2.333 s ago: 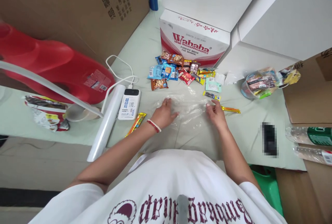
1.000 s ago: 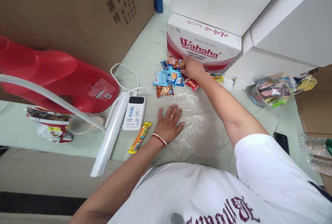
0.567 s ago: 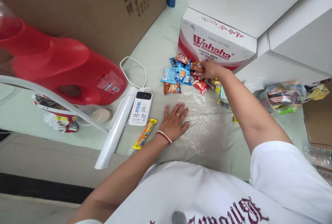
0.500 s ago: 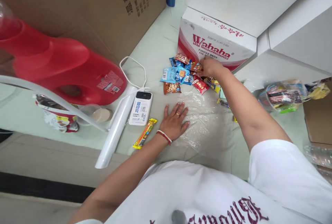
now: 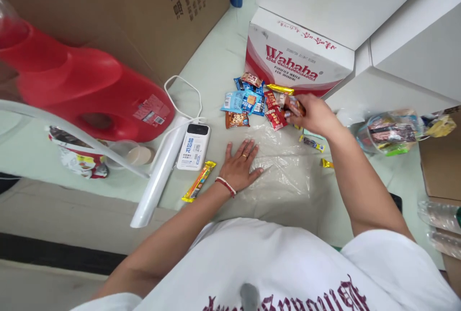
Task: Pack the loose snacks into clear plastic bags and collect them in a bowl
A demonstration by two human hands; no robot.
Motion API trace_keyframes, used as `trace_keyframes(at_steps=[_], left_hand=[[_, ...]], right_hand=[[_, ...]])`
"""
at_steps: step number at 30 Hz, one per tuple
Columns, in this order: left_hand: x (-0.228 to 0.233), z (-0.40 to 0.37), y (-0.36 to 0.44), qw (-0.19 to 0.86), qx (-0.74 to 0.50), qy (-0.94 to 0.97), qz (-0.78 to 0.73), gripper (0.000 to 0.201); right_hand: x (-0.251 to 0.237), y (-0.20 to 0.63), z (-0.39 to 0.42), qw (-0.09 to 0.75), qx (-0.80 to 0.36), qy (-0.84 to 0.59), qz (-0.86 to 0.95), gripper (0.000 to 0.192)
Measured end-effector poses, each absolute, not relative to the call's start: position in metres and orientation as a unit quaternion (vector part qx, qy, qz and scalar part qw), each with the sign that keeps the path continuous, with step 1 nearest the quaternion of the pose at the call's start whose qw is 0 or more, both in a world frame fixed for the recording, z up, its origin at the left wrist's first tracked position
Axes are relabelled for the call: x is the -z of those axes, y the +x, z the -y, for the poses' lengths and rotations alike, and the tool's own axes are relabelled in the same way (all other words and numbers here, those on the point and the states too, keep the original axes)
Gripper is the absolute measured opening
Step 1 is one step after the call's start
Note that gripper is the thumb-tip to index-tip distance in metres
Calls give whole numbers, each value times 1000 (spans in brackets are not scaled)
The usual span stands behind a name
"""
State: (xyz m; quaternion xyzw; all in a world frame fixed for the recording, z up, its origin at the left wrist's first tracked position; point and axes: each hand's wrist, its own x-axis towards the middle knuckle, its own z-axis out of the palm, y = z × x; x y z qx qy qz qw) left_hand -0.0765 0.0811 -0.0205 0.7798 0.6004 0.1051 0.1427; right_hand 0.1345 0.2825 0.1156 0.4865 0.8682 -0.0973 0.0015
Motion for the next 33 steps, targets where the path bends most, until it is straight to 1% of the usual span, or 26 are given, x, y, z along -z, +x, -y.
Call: trace_keyframes(at_steps=[2,5,8,11,13,17,18,20,22,23,24,25,26,29,32,33], left_hand=[[20,-81,-76,148,-100,780,-600,77],[19,-81,-76,151,-89,781,-600,81],[18,-80,-77,149,-76,782,-600,86],[19,-79,-78,144,-68,785,-599,89],[20,-80,-79,143,-68,786,-597,89],[18,-82,-80,148,-70,787,-595,85],[17,-81,-81,145,-74,784,-598,82],[14,-78,-86,125,-95,777,-610,77],[11,-70,-94,91,-123,775,-613,68],[9,-65,-98,76,-135,781,-605,61],[8,-59,-103,67,-143,792,-590,55],[7,-53,-107,66,-147,808,-567,52],[6,-48,-111,77,-146,828,-536,53],[3,-37,-122,163,-114,884,-422,61],[2,-37,-130,225,-70,895,-378,60],[2,-39,-132,225,-60,893,-384,64]], right_hand=[[-116,147,-238,33,145,467,-872,41],[-99,145,-179,86,193,470,-857,41],[-77,134,-146,127,180,498,-839,44],[-63,130,-133,148,158,507,-834,49],[-59,132,-128,145,159,501,-838,52],[-57,134,-121,120,172,491,-845,52],[-58,136,-120,114,181,492,-844,55],[-62,143,-116,94,215,493,-838,69],[-69,159,-108,40,260,486,-834,81],[-73,170,-102,2,281,474,-835,79],[-74,183,-94,-37,299,455,-838,74],[-74,195,-84,-70,313,431,-844,67],[-71,207,-72,-92,324,407,-849,61],[-49,232,-37,-104,330,387,-855,49],[-26,238,-16,-128,320,431,-834,18],[-23,237,-14,-148,326,441,-823,15]])
